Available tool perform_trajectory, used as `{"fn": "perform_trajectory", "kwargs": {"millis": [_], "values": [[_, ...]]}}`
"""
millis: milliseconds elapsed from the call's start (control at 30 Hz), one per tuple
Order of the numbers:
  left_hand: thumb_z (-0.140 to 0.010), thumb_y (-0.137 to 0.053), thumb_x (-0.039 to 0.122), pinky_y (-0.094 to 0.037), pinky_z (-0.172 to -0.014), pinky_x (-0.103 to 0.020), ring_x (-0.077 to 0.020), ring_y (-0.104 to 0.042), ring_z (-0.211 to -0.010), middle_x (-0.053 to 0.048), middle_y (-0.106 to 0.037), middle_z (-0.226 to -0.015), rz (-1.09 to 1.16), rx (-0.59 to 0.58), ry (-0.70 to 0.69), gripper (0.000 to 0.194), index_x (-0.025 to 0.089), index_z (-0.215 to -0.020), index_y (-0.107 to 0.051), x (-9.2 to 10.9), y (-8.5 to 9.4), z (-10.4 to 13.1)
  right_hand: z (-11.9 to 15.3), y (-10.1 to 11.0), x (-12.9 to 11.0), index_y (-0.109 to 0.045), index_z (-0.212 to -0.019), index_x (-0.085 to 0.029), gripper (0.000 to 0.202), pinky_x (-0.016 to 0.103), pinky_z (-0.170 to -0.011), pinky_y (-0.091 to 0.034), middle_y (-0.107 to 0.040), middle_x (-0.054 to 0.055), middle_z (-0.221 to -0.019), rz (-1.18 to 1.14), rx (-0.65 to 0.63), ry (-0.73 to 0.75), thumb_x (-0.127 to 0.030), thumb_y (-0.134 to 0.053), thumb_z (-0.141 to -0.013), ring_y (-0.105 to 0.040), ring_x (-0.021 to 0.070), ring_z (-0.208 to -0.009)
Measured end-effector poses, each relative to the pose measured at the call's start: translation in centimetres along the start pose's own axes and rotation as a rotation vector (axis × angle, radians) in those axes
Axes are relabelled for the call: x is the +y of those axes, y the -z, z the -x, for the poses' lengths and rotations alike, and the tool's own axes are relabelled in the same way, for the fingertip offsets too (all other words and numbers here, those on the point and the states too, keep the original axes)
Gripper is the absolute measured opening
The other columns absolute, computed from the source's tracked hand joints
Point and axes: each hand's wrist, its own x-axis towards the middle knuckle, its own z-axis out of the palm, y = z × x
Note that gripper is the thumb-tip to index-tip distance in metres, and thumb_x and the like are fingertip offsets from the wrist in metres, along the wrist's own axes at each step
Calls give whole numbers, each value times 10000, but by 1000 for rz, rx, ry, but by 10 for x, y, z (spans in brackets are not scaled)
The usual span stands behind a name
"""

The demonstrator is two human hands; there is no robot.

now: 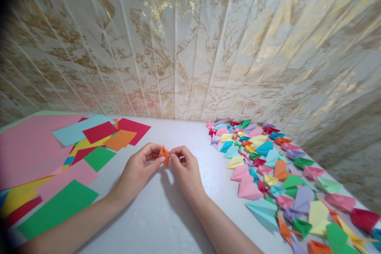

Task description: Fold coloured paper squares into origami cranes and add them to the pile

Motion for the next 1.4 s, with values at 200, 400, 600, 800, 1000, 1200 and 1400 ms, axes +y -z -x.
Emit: {"fn": "perform_trajectory", "kwargs": {"millis": [200, 400, 600, 800, 1000, 1200, 1400], "values": [[-797, -629, 338, -484, -748, -289, -189, -641, -794, -17, -694, -828, 38, -73, 100, 183, 168, -853, -670, -1, 2, -2, 2, -1, -3, -651, -887, -211, 149, 298, -697, -437, -643, 14, -845, 47, -19, 51, -347, -602, -848, -578, 178, -774], [-783, -654, 378, -462, -703, -275, -184, -616, -751, -10, -678, -778, 12, -83, 97, 207, 172, -799, -664, 0, 1, -1, 2, 1, -4, -668, -857, -205, 139, 307, -702, -442, -627, 15, -855, 107, -27, 108, -330, -686, -799, -573, 180, -774], [-787, -649, 374, -441, -703, -268, -176, -604, -734, 6, -668, -755, -28, -99, 93, 194, 181, -781, -667, 3, 3, -1, -1, 2, 0, -672, -745, -197, 140, 307, -689, -421, -634, -1, -731, -12, -26, 20, -332, -684, -779, -554, 165, -701], [-796, -647, 404, -424, -676, -257, -165, -575, -703, 18, -633, -708, -32, -123, 97, 228, 183, -739, -650, 4, 5, -3, -1, 1, 3, -651, -823, -211, 147, 303, -675, -439, -635, -5, -755, -72, -32, -8, -342, -695, -774, -570, 165, -702], [-805, -624, 438, -421, -658, -261, -166, -566, -671, 12, -634, -682, -100, -132, 78, 272, 188, -698, -636, 4, 3, -1, 2, 1, -6, -638, -805, -219, 116, 290, -683, -443, -614, -3, -823, 59, -16, 130, -326, -681, -796, -560, 161, -737], [-809, -621, 410, -423, -690, -266, -176, -577, -720, 4, -652, -725, -158, -135, 49, 247, 196, -695, -665, 4, 2, -1, 0, 3, -4, -638, -759, -215, 140, 323, -736, -441, -634, 6, -767, -22, -65, 47, -342, -652, -818, -566, 178, -738], [-823, -610, 363, -436, -706, -265, -177, -588, -729, 3, -666, -730, -107, -193, 62, 214, 190, -713, -671, 4, 4, -2, -3, 0, 2, -625, -770, -226, 170, 307, -689, -435, -624, -8, -751, -248, -66, -38, -350, -735, -733, -555, 163, -696]]}}
